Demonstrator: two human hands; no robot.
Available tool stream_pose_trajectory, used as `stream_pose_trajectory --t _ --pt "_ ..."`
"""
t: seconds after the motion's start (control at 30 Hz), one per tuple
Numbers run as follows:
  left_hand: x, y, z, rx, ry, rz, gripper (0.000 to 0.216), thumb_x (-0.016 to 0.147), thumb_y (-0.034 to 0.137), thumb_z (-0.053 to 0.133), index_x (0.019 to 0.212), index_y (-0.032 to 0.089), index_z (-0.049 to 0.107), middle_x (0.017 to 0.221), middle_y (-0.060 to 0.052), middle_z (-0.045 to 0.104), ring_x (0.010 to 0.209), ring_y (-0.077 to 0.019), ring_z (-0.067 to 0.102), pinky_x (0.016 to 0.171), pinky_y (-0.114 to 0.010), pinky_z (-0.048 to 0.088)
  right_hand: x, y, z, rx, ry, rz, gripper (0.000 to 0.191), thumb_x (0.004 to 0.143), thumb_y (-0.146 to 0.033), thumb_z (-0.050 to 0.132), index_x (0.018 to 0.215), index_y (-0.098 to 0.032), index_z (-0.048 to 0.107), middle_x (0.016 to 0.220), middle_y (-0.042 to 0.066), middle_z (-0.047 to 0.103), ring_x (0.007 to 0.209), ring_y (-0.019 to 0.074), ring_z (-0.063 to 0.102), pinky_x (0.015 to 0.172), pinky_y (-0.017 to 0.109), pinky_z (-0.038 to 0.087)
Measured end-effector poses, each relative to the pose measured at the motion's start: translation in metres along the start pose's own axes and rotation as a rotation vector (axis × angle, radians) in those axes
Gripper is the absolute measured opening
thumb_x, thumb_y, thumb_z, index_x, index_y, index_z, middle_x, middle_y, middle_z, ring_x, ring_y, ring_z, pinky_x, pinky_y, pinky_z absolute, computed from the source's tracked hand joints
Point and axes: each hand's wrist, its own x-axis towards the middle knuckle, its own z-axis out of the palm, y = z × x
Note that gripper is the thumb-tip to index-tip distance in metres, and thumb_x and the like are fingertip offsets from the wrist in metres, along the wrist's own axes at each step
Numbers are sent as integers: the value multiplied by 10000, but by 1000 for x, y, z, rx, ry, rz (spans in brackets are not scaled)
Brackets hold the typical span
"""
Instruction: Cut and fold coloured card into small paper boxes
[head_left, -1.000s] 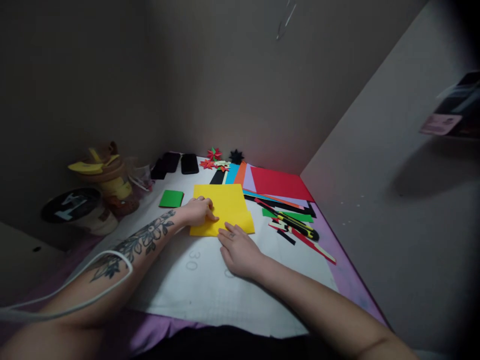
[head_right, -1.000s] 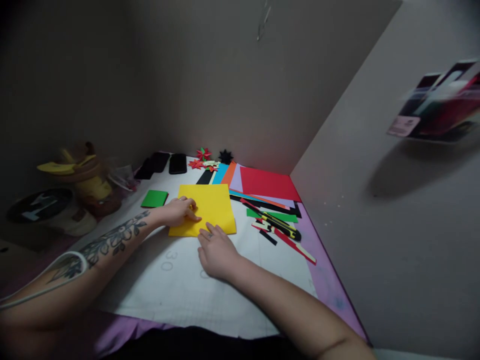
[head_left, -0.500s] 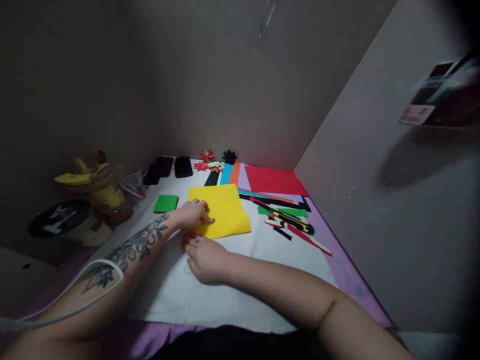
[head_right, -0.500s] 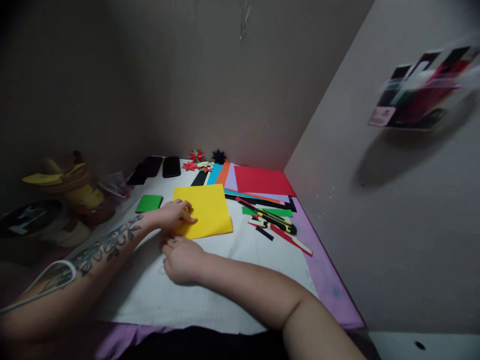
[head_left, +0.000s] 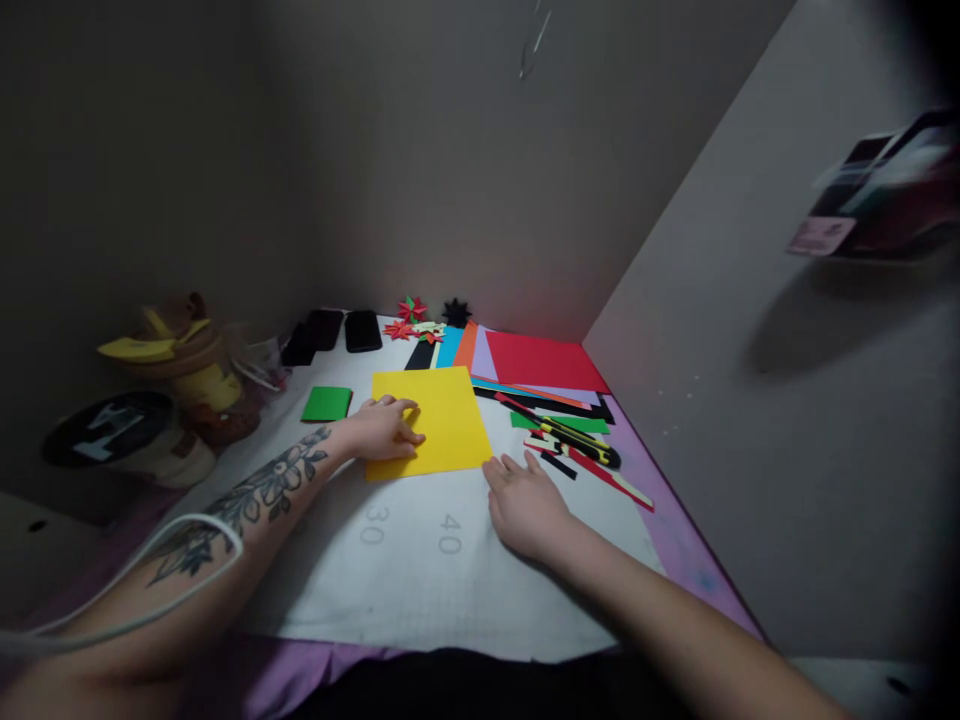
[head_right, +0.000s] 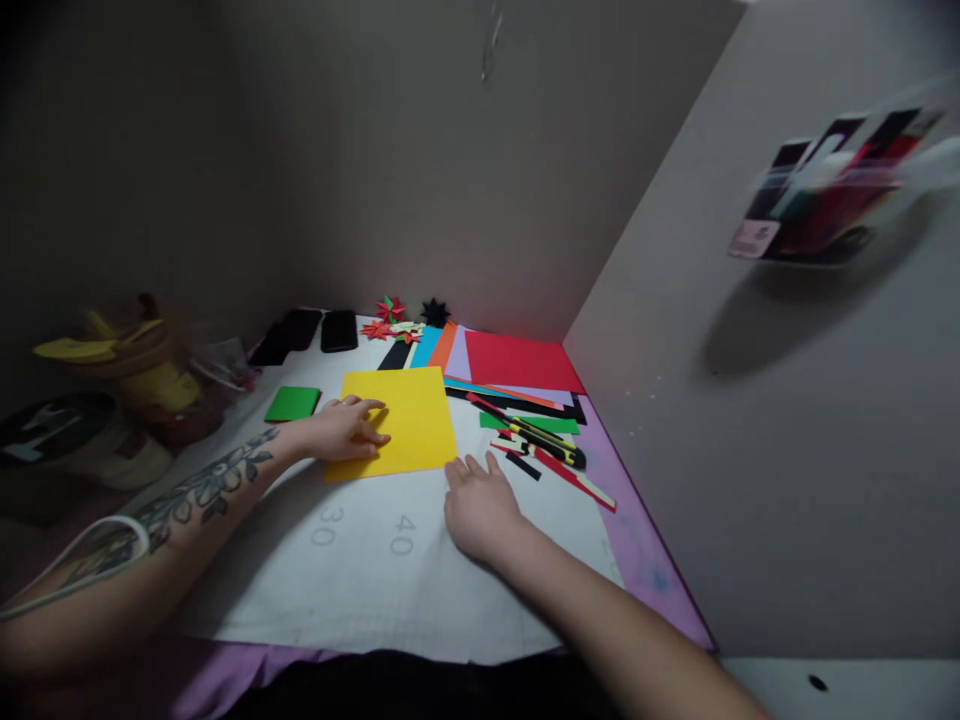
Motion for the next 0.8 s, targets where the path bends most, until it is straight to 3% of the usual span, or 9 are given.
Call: stream_pose_trajectory --t 0.1,0.17,0.33,0.47,0.6,0.7,0.8 --pt "-11 18 7 60 97 9 375 839 435 531 1184 340 644 1518 -77 305 1331 -366 301 1021 -551 264 4 3 -12 2 35 31 424 898 -246 369 1216 -91 603 1198 198 634 1265 342 450 1096 545 189" --pt "-18 37 18 51 190 -4 470 893 359 435 1351 274 497 1530 -110 282 1376 -327 261 1060 -518 249 12 -4 -20 35 91 45 447 902 -246 359 1256 -77 572 1218 193 624 1300 337 410 1110 526 178" --pt "-29 71 48 -21 143 -104 652 913 437 354 1492 165 227 1552 -138 192 1430 -322 139 1114 -541 166 49 -33 -15 226 133 -118 546 911 -240 325 1429 -70 363 1486 127 364 1402 277 251 1138 440 198" --pt "-37 62 59 -7 97 -65 747 900 559 332 1492 117 221 1545 -165 172 1429 -330 123 1120 -522 178 70 -38 6 255 57 -138 603 937 -376 290 1484 -125 248 1555 83 202 1437 288 116 1145 492 149" --pt "-56 44 65 39 106 -38 731 910 572 300 1484 123 247 1539 -154 188 1428 -308 146 1122 -508 186 69 -19 18 220 3 -64 656 933 -455 266 1508 -162 148 1575 46 96 1446 276 40 1145 521 90" --pt "-72 32 69 53 116 -97 737 903 567 321 1474 104 266 1535 -163 190 1424 -307 167 1120 -504 194 62 3 23 191 -4 53 663 930 -442 262 1506 -136 145 1572 61 97 1446 286 32 1128 576 45" --pt "-80 19 68 18 174 -124 680 889 532 375 1425 113 372 1508 -163 289 1400 -316 249 1097 -509 250 56 22 25 188 49 140 628 914 -377 314 1481 -116 242 1555 99 188 1435 322 91 1101 629 33"
